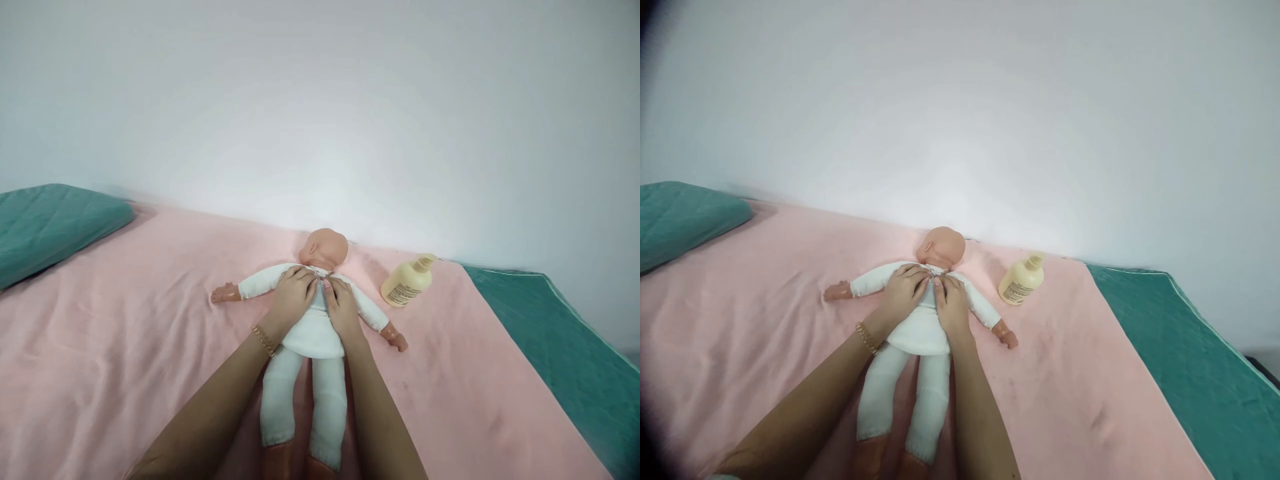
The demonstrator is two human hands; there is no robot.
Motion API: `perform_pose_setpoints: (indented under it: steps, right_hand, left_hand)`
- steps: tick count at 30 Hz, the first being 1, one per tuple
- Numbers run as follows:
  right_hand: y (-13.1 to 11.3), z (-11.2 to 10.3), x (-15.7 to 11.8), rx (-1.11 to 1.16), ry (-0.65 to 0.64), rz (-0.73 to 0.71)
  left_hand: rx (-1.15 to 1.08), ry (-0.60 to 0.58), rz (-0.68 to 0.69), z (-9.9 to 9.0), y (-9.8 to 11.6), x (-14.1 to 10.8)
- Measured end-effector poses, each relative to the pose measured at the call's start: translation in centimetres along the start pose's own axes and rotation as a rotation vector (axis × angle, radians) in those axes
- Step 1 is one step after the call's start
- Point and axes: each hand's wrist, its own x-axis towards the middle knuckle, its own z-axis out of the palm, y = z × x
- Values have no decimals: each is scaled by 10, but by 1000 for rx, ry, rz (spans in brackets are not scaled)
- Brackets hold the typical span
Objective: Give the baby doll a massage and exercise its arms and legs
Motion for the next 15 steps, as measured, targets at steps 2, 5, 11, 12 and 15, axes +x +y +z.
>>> perform_pose_setpoints:
  steps: [2, 5, 11, 12, 15]
  right_hand:
    - [0, 0, -1, 18, 10, -3]
    - [1, 0, -3, 62, 42, 3]
    - [-12, -9, -12, 91, 213, 2]
    - [-16, -12, -15, 106, 244, 2]
    - [-26, -18, -30, 154, 287, 23]
  left_hand:
    - [-18, 2, -1, 0, -1, 0]
    - [-77, 9, -8, -1, 0, -1]
    - [-201, 109, -46, -20, 12, -4]
    - [-232, 107, -57, -24, 15, -6]
    - [-333, 67, -83, -36, 26, -15]
